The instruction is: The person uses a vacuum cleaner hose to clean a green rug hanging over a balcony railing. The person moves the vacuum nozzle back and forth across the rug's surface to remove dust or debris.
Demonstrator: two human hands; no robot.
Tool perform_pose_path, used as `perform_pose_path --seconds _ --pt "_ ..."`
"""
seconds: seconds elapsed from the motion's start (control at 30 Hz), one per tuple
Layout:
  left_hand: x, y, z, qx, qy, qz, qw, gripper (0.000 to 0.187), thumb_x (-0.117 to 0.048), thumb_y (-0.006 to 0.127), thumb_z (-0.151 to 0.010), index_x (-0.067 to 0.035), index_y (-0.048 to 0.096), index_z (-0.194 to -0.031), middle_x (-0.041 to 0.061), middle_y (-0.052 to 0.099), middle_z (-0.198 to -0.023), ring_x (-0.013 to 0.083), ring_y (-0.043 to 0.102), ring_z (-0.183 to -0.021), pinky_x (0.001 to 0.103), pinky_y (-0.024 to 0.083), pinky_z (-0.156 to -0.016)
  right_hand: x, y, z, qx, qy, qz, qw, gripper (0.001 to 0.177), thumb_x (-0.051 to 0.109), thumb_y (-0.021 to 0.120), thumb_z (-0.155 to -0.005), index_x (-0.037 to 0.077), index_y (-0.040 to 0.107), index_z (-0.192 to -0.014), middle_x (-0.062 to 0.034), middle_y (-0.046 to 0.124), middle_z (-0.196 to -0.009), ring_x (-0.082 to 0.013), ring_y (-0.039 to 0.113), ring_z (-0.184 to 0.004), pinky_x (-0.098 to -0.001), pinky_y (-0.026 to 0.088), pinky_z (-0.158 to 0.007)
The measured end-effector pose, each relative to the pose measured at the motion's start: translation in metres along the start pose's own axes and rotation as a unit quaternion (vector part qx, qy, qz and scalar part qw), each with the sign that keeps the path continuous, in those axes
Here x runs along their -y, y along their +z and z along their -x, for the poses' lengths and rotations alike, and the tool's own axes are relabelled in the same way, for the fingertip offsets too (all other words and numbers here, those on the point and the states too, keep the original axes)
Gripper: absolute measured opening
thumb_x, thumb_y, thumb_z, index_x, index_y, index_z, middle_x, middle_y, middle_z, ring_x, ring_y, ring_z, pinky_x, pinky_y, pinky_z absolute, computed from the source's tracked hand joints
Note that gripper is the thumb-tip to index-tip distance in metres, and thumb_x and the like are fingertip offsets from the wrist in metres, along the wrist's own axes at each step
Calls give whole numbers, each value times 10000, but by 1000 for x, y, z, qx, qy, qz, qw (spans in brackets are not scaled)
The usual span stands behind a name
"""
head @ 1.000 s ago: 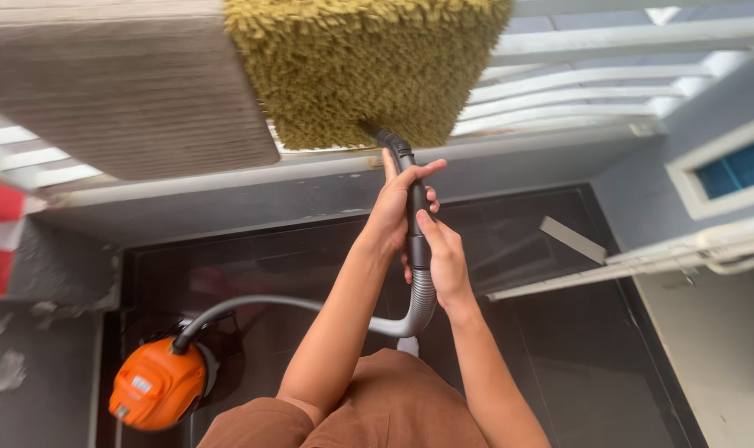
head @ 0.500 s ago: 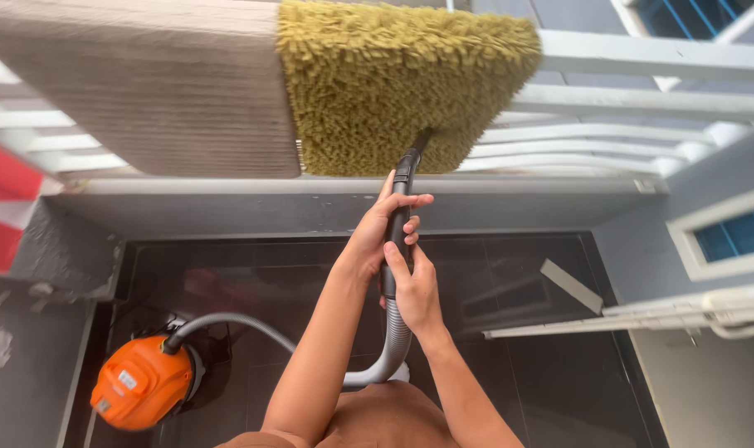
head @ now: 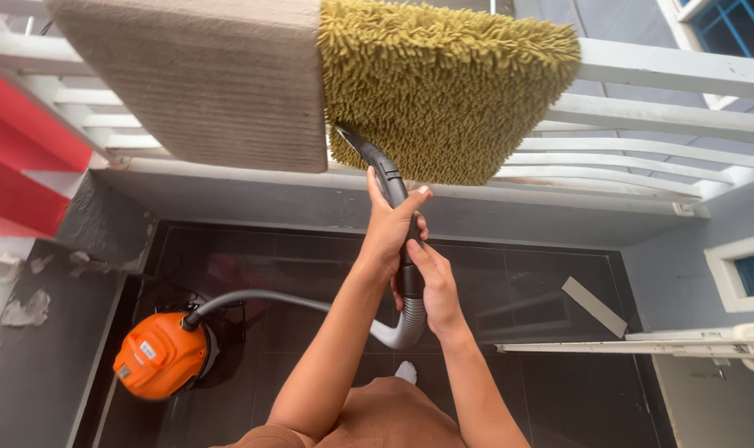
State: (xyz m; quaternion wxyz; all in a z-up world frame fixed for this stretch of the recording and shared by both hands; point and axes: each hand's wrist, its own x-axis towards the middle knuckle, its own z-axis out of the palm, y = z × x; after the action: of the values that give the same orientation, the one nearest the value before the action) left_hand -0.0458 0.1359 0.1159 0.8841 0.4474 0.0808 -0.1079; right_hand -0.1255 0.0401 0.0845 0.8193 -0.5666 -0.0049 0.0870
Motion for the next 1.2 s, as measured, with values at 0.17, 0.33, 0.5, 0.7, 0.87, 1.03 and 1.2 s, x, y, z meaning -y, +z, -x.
perform_pose_path --seconds 0.17,0.33,0.5,0.7,0.87,1.03,1.2 --pt "12 30 -4 59 -50 -3 997 1181 -161 711 -866 -328 -205 -1592 140 660 -1024 122 548 -583 289 505 -465 20 -13 16 -72 -31 15 997 436 398 517 -1051 -3 607 -903 -101 625 -641 -158 575 -436 -285 479 -402" --pt "27 54 -8 185 -133 3 974 1127 -190 712 -881 -322 -128 -1621 127 666 -985 100 534 -558 257 488 -450 36 -7 37 -206 -35 90 974 384 388 532 -1013 15 611 -969 -77 599 -608 -148 562 -411 -284 461 -378" --pt "27 63 -2 235 -114 -47 964 1081 -201 699 -897 -254 -73 -1651 124 693 -934 86 523 -526 232 475 -420 39 -7 40 -223 -75 102 967 363 362 556 -1017 3 604 -997 -70 583 -608 -148 574 -421 -281 475 -392" --pt "5 26 -3 128 -77 -32 988 1059 -198 700 -885 -220 -51 -1632 153 716 -973 98 539 -525 251 482 -412 24 8 21 -127 -34 67 989 375 355 553 -1022 -12 609 -977 -73 607 -622 -138 571 -439 -286 475 -383" --pt "-8 -5 6 29 5 -23 999 999 -204 699 -893 -203 41 -1645 152 692 -951 100 556 -537 257 487 -416 11 19 6 -29 7 47 998 370 355 552 -1024 -5 621 -977 -78 626 -643 -137 585 -458 -281 482 -398" --pt "-17 1 21 -54 59 -35 996 995 -215 666 -907 -232 -8 -1638 126 681 -931 96 563 -549 272 503 -427 10 10 1 22 13 33 999 375 347 539 -1035 -9 635 -965 -82 644 -677 -141 585 -459 -271 484 -422" --pt "-16 29 26 -16 59 -36 998 1038 -217 651 -896 -264 -93 -1620 117 662 -892 122 571 -527 289 499 -419 21 -5 11 -10 -11 12 1000 411 360 521 -1058 -13 620 -918 -90 641 -672 -151 584 -455 -274 487 -420"
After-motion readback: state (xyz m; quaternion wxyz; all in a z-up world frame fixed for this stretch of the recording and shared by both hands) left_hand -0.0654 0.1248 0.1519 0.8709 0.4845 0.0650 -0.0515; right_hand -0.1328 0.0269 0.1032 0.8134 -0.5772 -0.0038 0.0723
